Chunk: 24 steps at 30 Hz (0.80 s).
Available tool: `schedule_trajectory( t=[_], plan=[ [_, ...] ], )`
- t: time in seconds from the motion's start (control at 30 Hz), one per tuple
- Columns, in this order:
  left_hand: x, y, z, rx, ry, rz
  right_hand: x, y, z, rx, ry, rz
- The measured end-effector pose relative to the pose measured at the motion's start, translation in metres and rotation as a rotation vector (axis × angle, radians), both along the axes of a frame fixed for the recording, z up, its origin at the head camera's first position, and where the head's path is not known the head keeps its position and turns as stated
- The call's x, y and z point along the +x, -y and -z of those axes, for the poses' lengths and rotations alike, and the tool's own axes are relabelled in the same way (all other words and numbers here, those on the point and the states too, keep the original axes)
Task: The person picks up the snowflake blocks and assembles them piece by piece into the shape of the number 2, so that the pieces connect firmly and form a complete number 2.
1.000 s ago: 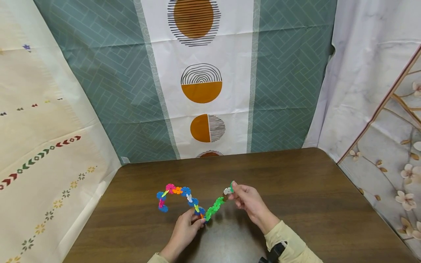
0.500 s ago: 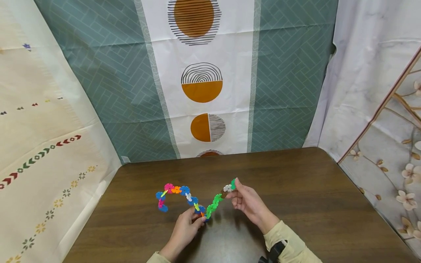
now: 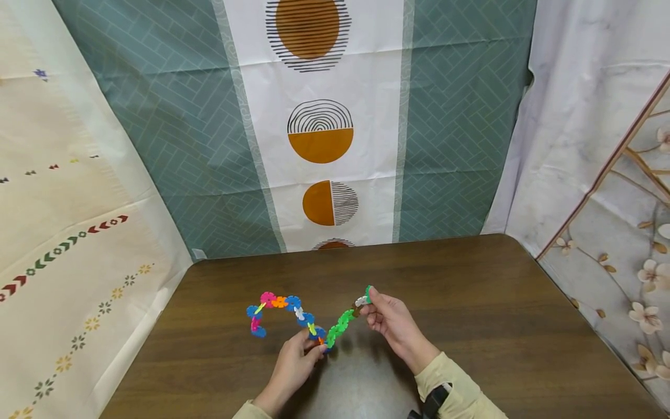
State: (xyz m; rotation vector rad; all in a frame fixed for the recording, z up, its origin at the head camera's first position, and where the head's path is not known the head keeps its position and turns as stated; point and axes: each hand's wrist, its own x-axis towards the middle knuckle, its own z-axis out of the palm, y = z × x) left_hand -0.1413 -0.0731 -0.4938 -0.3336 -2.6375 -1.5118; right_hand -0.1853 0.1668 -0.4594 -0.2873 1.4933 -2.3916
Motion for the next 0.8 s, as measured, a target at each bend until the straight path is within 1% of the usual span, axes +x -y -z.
schedule_trajectory(
  t=[0.13,0.27,0.4,0.6,0.8],
  plan=[
    [0.0009,0.0015,-0.0008,-0.002,-0.015,-0.004,-0.0002,0.0004,0.0008,0.002,-0.003,0.003],
    [0.0022,0.0029,-0.002,0.018,-0.009,0.0,-0.0007,0.0001,0.0029,-0.003,-0.014,-0.003],
    [0.002,0.0033,-0.0026,0.023,0.008,0.002,-0.001,-0.0004,0.0046,-0.014,-0.034,-0.019],
    [0.0018,0.0034,-0.0013,0.031,0.012,0.006,-0.0015,-0.0012,0.0052,-0.016,-0.068,-0.049],
    [0.0014,0.0027,-0.0022,0.046,0.043,0.007,-0.0016,-0.0022,0.0053,-0.018,-0.093,-0.054]
  ],
)
